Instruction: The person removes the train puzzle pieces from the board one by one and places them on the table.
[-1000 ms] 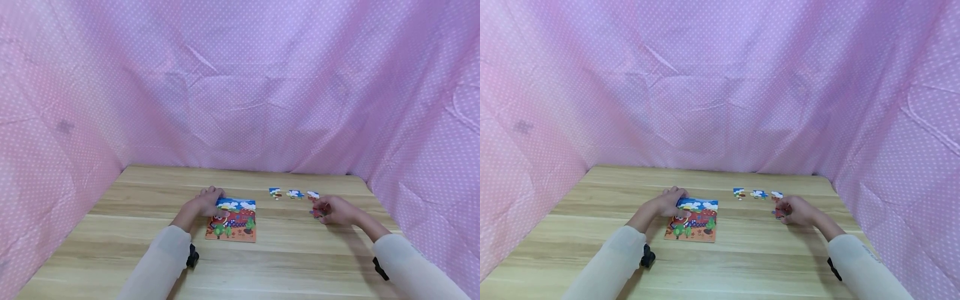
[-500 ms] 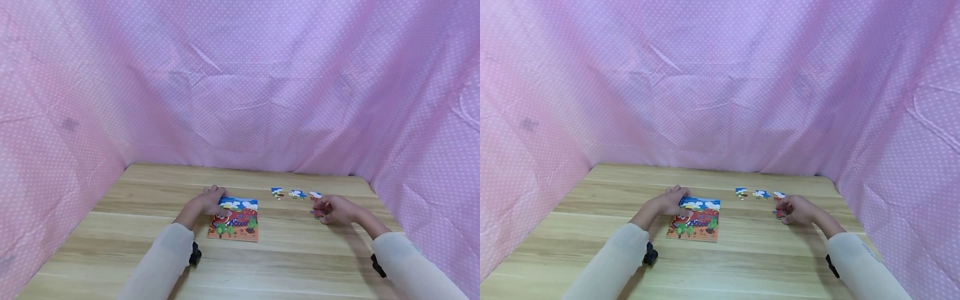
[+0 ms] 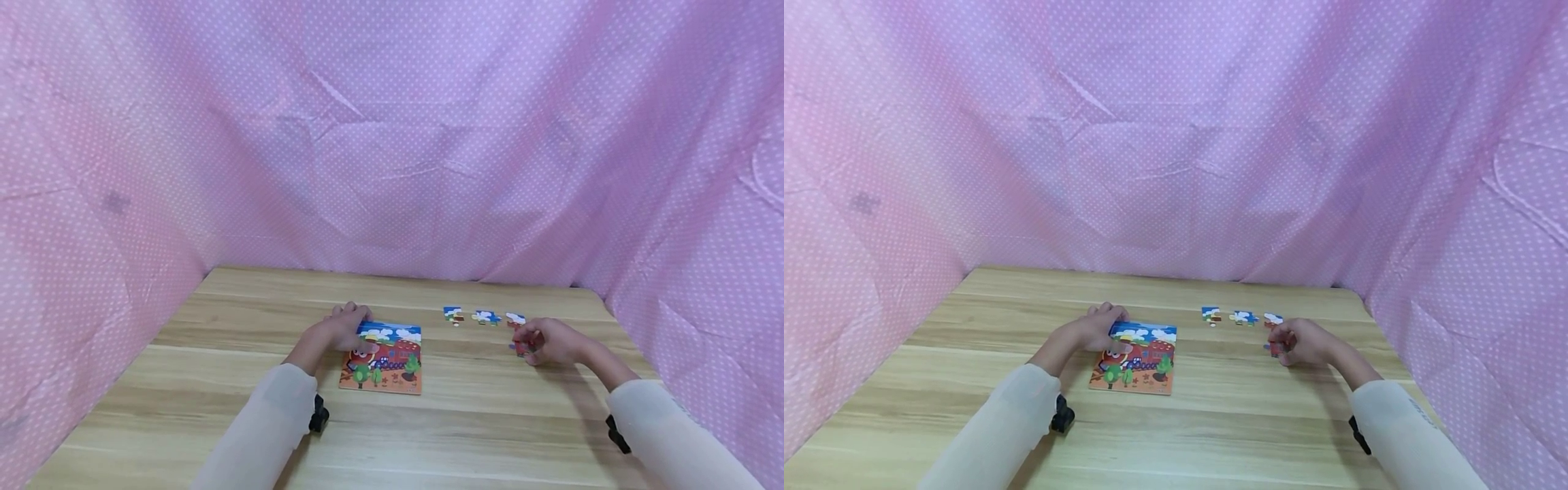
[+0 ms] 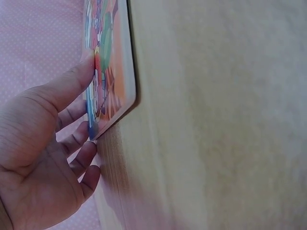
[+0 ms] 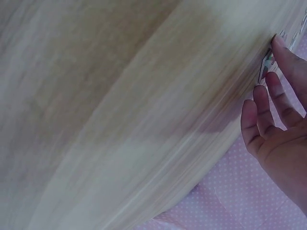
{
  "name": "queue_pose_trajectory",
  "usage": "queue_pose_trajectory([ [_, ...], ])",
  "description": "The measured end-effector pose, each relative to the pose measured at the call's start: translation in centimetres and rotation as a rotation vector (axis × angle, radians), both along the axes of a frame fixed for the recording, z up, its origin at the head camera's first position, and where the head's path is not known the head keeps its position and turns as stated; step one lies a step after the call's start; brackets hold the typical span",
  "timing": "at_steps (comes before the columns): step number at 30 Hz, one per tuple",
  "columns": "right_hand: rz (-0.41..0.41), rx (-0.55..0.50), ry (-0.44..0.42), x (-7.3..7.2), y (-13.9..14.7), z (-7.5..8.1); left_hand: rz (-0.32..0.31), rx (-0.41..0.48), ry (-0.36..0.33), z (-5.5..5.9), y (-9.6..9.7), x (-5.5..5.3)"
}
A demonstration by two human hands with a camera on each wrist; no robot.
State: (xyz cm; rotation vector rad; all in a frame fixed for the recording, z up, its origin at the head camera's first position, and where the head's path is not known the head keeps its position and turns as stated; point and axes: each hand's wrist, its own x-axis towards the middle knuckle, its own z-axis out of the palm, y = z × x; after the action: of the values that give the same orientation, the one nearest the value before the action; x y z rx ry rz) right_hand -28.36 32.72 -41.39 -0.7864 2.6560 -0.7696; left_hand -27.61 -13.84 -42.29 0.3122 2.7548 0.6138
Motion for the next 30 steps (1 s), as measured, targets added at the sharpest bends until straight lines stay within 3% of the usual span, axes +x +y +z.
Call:
queue_pose_trajectory([
  [11, 0.015, -0.010, -0.002, -0.1, -1.6, 0.7, -0.009, -0.005, 0.008, 0.0, 0.0, 0.1],
  [16, -0.009, 0.036, 0.036, -0.6, -3.9, 1.4, -0.006, 0.005, 0.014, -0.2, -0.1, 0.1],
  [21, 0.036, 0.067, 0.086, -1.1, -6.6, 1.8, -0.025, 0.003, 0.022, -0.4, -0.2, 0.1],
  [30, 0.085, 0.069, 0.079, -1.2, -12.6, 2.1, -0.082, 0.038, -0.017, -0.3, -1.3, -0.4],
])
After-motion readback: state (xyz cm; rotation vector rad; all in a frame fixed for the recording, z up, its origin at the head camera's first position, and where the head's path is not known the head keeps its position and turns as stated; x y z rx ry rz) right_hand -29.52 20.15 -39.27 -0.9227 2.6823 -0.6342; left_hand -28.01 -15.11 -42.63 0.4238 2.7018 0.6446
